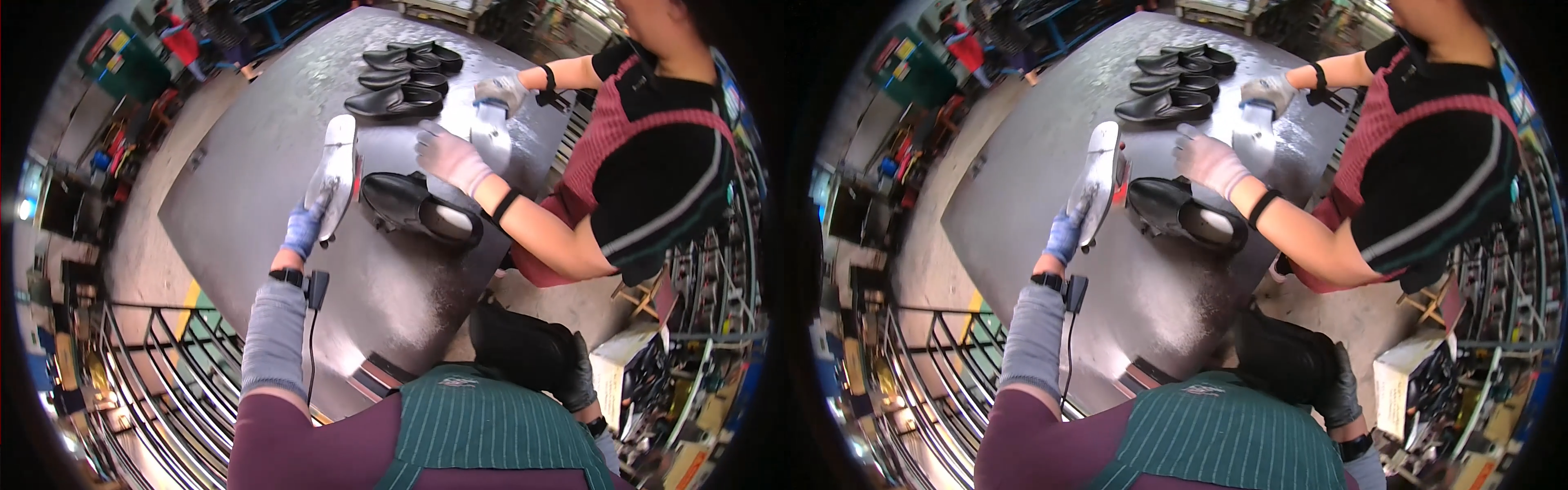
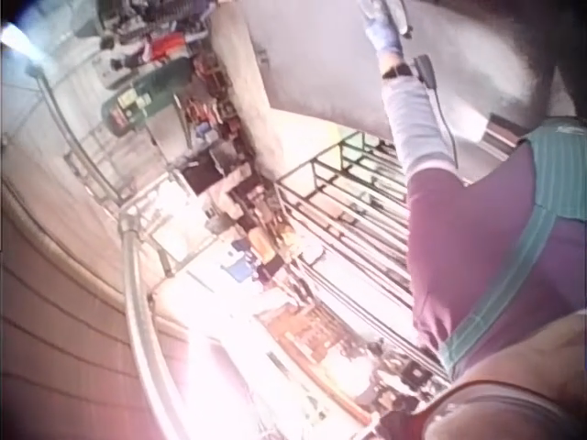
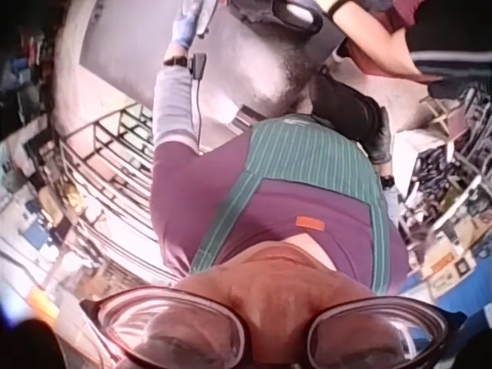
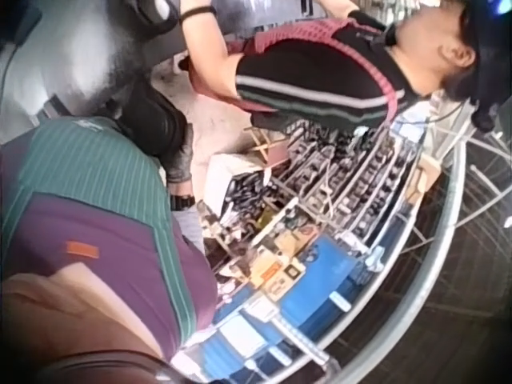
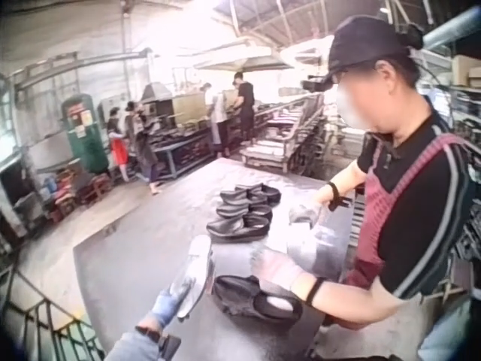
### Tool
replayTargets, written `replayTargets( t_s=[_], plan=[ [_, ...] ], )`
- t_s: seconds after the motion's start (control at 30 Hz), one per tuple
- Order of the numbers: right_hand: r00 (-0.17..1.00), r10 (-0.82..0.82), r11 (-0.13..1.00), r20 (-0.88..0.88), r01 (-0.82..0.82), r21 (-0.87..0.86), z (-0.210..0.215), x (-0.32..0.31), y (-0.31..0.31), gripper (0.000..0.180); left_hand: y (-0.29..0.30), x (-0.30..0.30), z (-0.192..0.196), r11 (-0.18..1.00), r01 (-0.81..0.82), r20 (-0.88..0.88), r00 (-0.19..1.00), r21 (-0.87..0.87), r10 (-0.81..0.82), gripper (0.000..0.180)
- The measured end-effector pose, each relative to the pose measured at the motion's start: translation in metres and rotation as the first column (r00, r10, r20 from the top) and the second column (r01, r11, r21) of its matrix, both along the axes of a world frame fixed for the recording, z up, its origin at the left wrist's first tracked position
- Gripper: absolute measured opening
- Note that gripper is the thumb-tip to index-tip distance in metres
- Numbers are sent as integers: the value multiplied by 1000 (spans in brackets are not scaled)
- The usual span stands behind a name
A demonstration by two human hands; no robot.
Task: Processing and organizing manufactured shoes on a metal table and placing them on drying racks.
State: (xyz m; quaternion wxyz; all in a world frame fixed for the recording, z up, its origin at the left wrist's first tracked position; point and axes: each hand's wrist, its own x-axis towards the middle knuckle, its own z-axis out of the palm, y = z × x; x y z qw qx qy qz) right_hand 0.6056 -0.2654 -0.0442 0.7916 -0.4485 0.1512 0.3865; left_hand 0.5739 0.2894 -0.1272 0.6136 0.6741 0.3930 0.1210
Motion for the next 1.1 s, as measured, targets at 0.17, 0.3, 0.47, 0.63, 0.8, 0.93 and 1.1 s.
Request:
replayTargets(
  t_s=[0.17, 0.3, 0.47, 0.63, 0.8, 0.93, 1.1],
  plan=[
    [975, -195, 980, 106, 198, -20, 12, -37, -3, 58, 21, 108, 23, 174, -111, 123, 991, 978, -57, 38],
    [944, -296, 938, 146, 316, -142, 11, -52, -8, 53, -125, 122, -23, 301, 270, 63, 640, 915, -766, 28],
    [968, 51, 932, 247, 43, -361, 19, -22, -5, 54, -218, 36, -74, 127, 504, -190, 531, 854, -826, 23],
    [501, 773, 620, 389, -467, -631, -6, 30, 40, 41, -241, -67, -54, -116, 847, -549, 227, 519, -804, 27],
    [-604, 781, 174, 158, -32, -984, -108, 37, 104, 31, -277, -81, -41, 535, 743, -435, 669, 403, -602, 74],
    [-742, 661, 249, 112, 76, -966, -145, 22, 123, 31, -311, -51, -54, 740, 577, -632, 726, 346, -271, 75],
    [-621, 545, 513, 564, -285, -810, -86, 33, 96, 57, -323, -64, -62, 875, 283, -491, 869, 392, -61, 53]
  ],
)
